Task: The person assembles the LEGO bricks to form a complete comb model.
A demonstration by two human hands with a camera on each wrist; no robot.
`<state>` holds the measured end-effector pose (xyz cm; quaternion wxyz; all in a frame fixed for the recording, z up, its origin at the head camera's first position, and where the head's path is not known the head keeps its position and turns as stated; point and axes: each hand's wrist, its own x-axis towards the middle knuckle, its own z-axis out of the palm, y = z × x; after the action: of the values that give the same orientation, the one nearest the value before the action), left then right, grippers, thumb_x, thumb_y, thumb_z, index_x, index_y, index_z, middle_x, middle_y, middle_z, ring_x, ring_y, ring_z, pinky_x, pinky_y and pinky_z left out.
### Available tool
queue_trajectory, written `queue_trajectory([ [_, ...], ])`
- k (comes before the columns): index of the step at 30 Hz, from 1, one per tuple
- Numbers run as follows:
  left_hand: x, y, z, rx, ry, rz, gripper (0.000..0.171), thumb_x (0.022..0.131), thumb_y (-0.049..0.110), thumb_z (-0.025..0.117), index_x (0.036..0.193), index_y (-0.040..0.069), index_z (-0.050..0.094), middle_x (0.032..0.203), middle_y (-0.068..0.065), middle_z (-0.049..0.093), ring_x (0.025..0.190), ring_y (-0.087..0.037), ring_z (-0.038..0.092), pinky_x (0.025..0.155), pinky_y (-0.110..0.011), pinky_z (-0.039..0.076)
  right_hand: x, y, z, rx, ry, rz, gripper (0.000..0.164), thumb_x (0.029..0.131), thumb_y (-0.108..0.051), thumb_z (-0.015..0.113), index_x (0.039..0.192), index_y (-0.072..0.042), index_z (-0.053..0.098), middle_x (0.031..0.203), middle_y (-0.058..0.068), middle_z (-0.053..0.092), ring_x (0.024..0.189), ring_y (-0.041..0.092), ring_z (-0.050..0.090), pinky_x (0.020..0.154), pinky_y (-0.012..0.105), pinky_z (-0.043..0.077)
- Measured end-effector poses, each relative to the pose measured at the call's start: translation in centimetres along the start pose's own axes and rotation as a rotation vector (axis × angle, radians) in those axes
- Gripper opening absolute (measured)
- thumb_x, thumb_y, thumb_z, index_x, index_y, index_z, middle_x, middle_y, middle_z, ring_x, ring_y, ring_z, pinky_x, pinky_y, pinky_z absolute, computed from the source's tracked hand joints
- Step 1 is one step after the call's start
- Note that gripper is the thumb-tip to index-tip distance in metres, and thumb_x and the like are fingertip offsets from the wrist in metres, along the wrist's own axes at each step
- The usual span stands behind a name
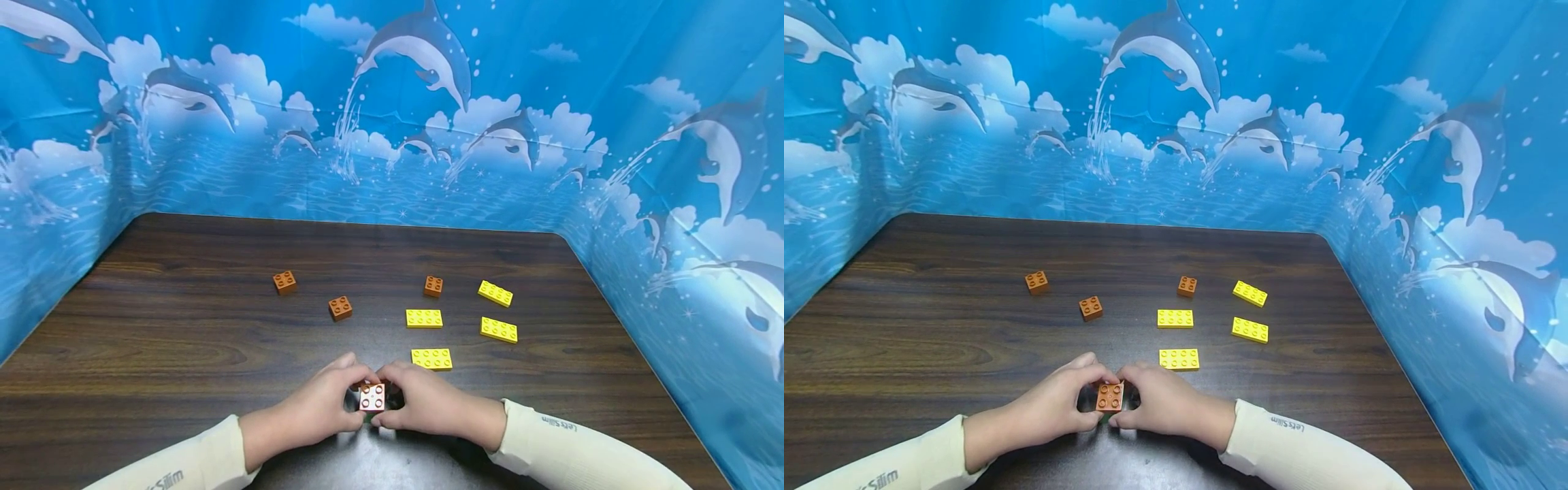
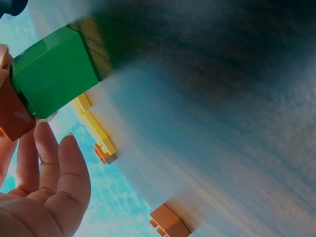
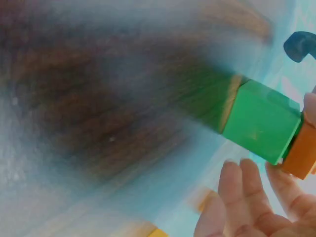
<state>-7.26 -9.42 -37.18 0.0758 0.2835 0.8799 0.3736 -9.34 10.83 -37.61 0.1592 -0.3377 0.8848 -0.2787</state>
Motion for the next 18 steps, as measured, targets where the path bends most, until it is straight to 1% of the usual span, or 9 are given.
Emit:
queue_trajectory([
  [3,0.0,0.0,0.0,-0.003,0.010,0.008,0.041,0.065,0.002,0.076,0.103,0.016,0.067,0.088,0.008,0.047,0.078,-0.010,0.051,0.067,-0.022,0.043,-0.4,-0.4,-0.2,-0.006,0.045,0.001,0.039,0.078,-0.030,0.079,0.109,-0.011,0.063,0.100,-0.005,0.062,0.087,0.006,0.057,0.077,0.022,0.048],
  [6,0.1,0.0,0.0,0.000,0.014,0.006,0.041,0.064,0.002,0.076,0.102,0.015,0.067,0.088,0.008,0.048,0.078,-0.010,0.051,0.067,-0.022,0.043,-0.8,-0.5,-0.2,-0.032,0.070,0.015,0.036,0.079,-0.031,0.078,0.107,-0.012,0.064,0.098,-0.004,0.063,0.088,0.008,0.058,0.077,0.024,0.049],
  [11,0.2,0.1,-0.1,-0.004,0.018,-0.010,0.040,0.062,0.001,0.075,0.098,0.015,0.065,0.085,0.009,0.047,0.078,-0.011,0.052,0.068,-0.023,0.044,-1.0,-0.7,-0.3,-0.071,0.086,0.042,0.032,0.081,-0.031,0.075,0.106,-0.014,0.064,0.098,-0.003,0.063,0.087,0.009,0.058,0.076,0.025,0.050],
  [18,0.3,0.2,-0.2,-0.011,0.032,-0.015,0.037,0.062,0.000,0.074,0.094,0.014,0.063,0.084,0.009,0.047,0.080,-0.010,0.052,0.070,-0.024,0.046,-1.2,-0.8,-0.3,-0.062,0.104,0.021,0.028,0.082,-0.028,0.075,0.104,-0.014,0.064,0.096,-0.003,0.063,0.087,0.009,0.059,0.076,0.025,0.050],
])
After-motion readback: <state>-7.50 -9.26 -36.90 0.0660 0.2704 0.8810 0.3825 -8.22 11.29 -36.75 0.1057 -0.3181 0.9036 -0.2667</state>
